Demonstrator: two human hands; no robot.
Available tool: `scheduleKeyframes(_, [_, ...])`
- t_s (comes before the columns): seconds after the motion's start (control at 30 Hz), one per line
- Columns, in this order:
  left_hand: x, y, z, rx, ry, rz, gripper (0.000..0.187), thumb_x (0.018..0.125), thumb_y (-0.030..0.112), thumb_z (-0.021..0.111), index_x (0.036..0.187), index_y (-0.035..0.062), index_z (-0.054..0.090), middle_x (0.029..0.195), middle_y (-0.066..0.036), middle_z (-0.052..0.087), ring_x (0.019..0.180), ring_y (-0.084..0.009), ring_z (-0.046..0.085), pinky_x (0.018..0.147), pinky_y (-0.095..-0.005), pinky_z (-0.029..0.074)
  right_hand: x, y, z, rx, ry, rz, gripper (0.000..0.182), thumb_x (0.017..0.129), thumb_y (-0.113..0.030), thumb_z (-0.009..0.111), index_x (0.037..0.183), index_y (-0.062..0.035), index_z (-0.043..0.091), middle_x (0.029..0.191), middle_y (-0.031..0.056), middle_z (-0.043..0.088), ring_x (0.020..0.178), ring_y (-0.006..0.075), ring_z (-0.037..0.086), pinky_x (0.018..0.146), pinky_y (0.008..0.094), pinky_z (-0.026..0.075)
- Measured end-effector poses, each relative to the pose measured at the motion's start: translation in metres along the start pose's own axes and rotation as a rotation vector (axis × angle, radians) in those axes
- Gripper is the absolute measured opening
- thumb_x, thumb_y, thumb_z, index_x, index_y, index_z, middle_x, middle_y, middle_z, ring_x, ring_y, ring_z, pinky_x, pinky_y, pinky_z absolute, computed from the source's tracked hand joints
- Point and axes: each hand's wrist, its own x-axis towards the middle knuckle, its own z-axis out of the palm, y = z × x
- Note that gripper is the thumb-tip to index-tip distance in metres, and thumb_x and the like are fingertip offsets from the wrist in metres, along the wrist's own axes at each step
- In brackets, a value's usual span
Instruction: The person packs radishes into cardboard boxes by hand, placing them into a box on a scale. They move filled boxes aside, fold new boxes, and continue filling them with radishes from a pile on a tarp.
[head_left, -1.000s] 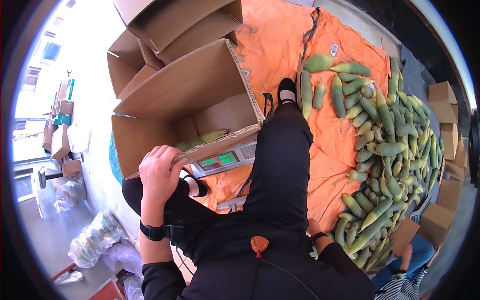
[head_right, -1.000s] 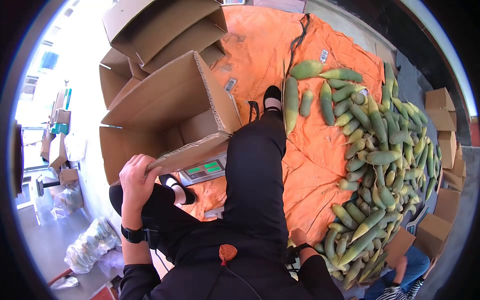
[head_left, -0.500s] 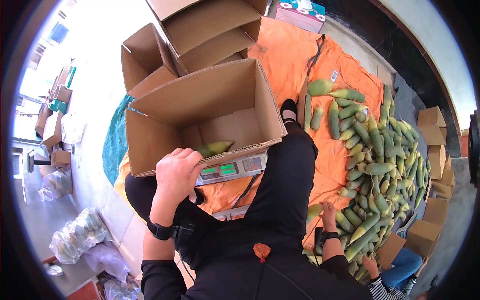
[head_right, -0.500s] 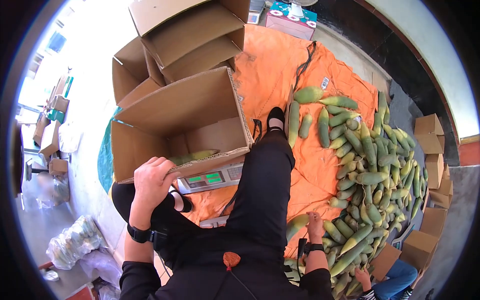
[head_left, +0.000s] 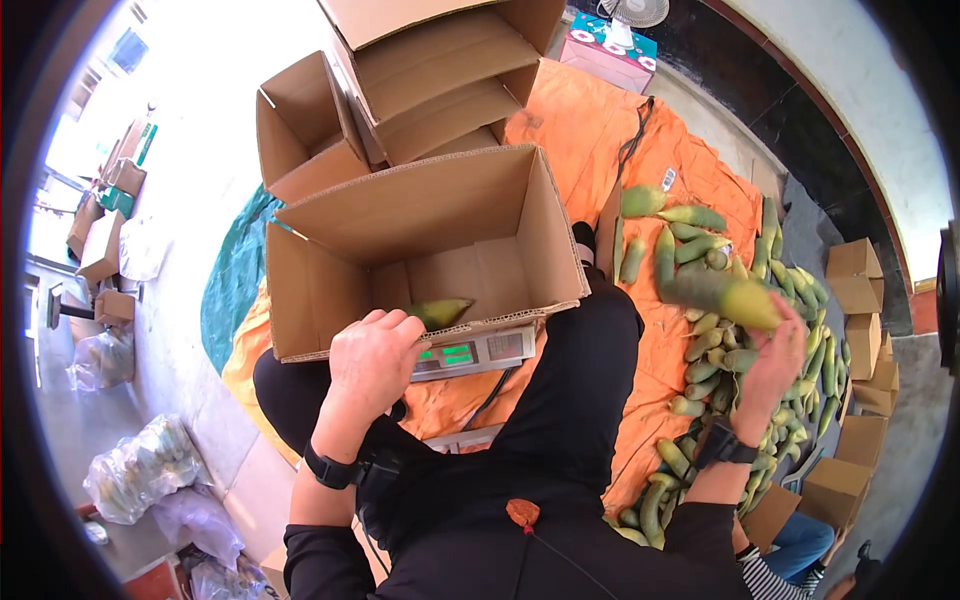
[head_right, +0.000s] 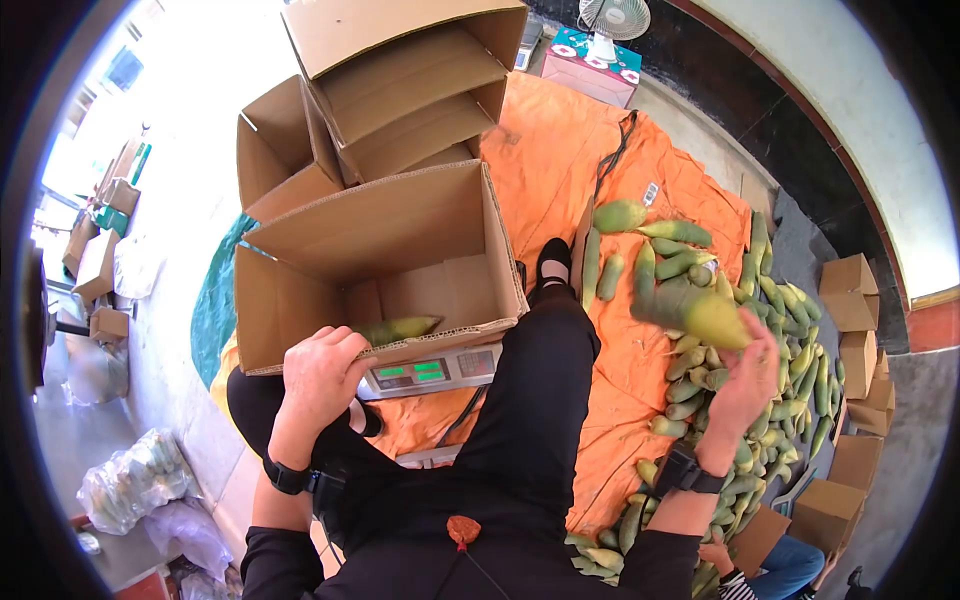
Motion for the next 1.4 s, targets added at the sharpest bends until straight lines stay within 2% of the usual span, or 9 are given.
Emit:
scheduleKeyframes(0.1, [0.000, -0.001, -0.005, -0.031, -0.037, -0.009, 0.017, 0.077, 0.023, 0.070, 0.086, 0.0113, 0.063, 0.076, -0.003, 0.059, 0.079, -0.0238, 0.061, 0.066, -0.0361, 0.051, 0.026, -0.042, 0.017, 0.311, -0.060, -0.171, 0.035, 0.103, -0.026, 0.037, 0.124, -0.0012, 0.052, 0.131, 0.0157, 0.053, 0.114, 0.0265, 0.056, 0.091, 0.0408, 0.051])
scheduleKeyframes(0.2, [0.001, -0.001, -0.025, -0.432, -0.162, -0.070, 0.061, 0.074, 0.022, 0.076, 0.129, 0.0115, 0.052, 0.103, -0.008, 0.062, 0.096, -0.0267, 0.062, 0.079, -0.0359, 0.051, 0.041, -0.064, 0.044, 0.606, 0.030, -0.187, 0.037, 0.103, -0.028, 0.037, 0.125, -0.0024, 0.051, 0.135, 0.0155, 0.050, 0.115, 0.0271, 0.056, 0.094, 0.0435, 0.050])
scheduleKeyframes(0.3, [0.008, -0.015, -0.045, -0.798, -0.058, -0.122, 0.078, 0.071, 0.018, 0.079, 0.139, 0.0085, 0.043, 0.127, -0.009, 0.056, 0.113, -0.0224, 0.056, 0.091, -0.0339, 0.046, 0.041, -0.088, 0.089, 0.846, -0.062, -0.082, 0.035, 0.102, -0.029, 0.038, 0.125, -0.0051, 0.052, 0.138, 0.0134, 0.049, 0.116, 0.0248, 0.055, 0.088, 0.0404, 0.051])
scheduleKeyframes(0.37, [0.017, -0.024, -0.065, -0.734, -0.021, -0.080, 0.097, 0.068, 0.030, 0.083, 0.146, 0.0076, 0.031, 0.141, -0.009, 0.045, 0.127, -0.0225, 0.045, 0.099, -0.0376, 0.041, 0.039, -0.084, 0.113, 0.973, -0.259, -0.006, 0.034, 0.102, -0.029, 0.039, 0.125, -0.0063, 0.052, 0.137, 0.0122, 0.049, 0.116, 0.0236, 0.055, 0.085, 0.0383, 0.051])
scheduleKeyframes(0.5, [0.042, -0.034, -0.088, -0.663, -0.022, 0.055, 0.112, 0.058, 0.046, 0.086, 0.146, 0.0062, 0.030, 0.142, -0.012, 0.043, 0.129, -0.0238, 0.042, 0.102, -0.0382, 0.038, 0.010, -0.084, 0.182, 1.134, -0.512, 0.229, 0.032, 0.102, -0.028, 0.041, 0.123, -0.0083, 0.055, 0.132, 0.0111, 0.054, 0.117, 0.0227, 0.055, 0.075, 0.0325, 0.050])
scheduleKeyframes(0.67, [0.054, -0.060, -0.079, -0.883, -0.226, -0.041, 0.070, 0.065, 0.013, 0.081, 0.127, 0.0002, 0.051, 0.113, -0.007, 0.061, 0.108, -0.0163, 0.055, 0.097, -0.0307, 0.042, -0.012, -0.087, 0.226, 1.141, -0.609, 0.388, 0.030, 0.101, -0.023, 0.045, 0.120, -0.0036, 0.055, 0.124, 0.0134, 0.059, 0.114, 0.0247, 0.057, 0.083, 0.0344, 0.051])
scheduleKeyframes(1.0, [0.085, -0.106, -0.054, -0.579, -0.494, -0.090, 0.071, 0.063, 0.020, 0.082, 0.124, -0.0025, 0.052, 0.112, -0.015, 0.061, 0.107, -0.0254, 0.057, 0.095, -0.0335, 0.043, -0.001, -0.044, 0.209, 0.581, -0.203, 0.109, 0.016, 0.096, -0.007, 0.053, 0.108, -0.0002, 0.061, 0.107, 0.0083, 0.064, 0.096, 0.0126, 0.060, 0.086, 0.0304, 0.050])
scheduleKeyframes(1.2, [0.115, -0.127, 0.017, -0.402, -0.648, -0.167, 0.068, 0.065, 0.029, 0.079, 0.123, 0.0019, 0.056, 0.116, -0.019, 0.061, 0.112, -0.0343, 0.055, 0.097, -0.0378, 0.042, -0.015, -0.032, 0.220, 0.421, -0.321, 0.147, 0.013, 0.094, -0.004, 0.055, 0.105, -0.0004, 0.061, 0.099, 0.0040, 0.065, 0.089, 0.0084, 0.059, 0.082, 0.0221, 0.046])
scheduleKeyframes(1.4, [0.127, -0.142, 0.085, -0.477, -0.823, -0.265, 0.069, 0.070, 0.025, 0.078, 0.128, -0.0004, 0.050, 0.122, -0.019, 0.058, 0.116, -0.0304, 0.052, 0.100, -0.0353, 0.039, -0.019, -0.024, 0.226, 0.343, -0.444, 0.155, 0.010, 0.093, 0.000, 0.056, 0.101, 0.0009, 0.061, 0.101, 0.0025, 0.061, 0.086, 0.0072, 0.056, 0.076, 0.0217, 0.045])
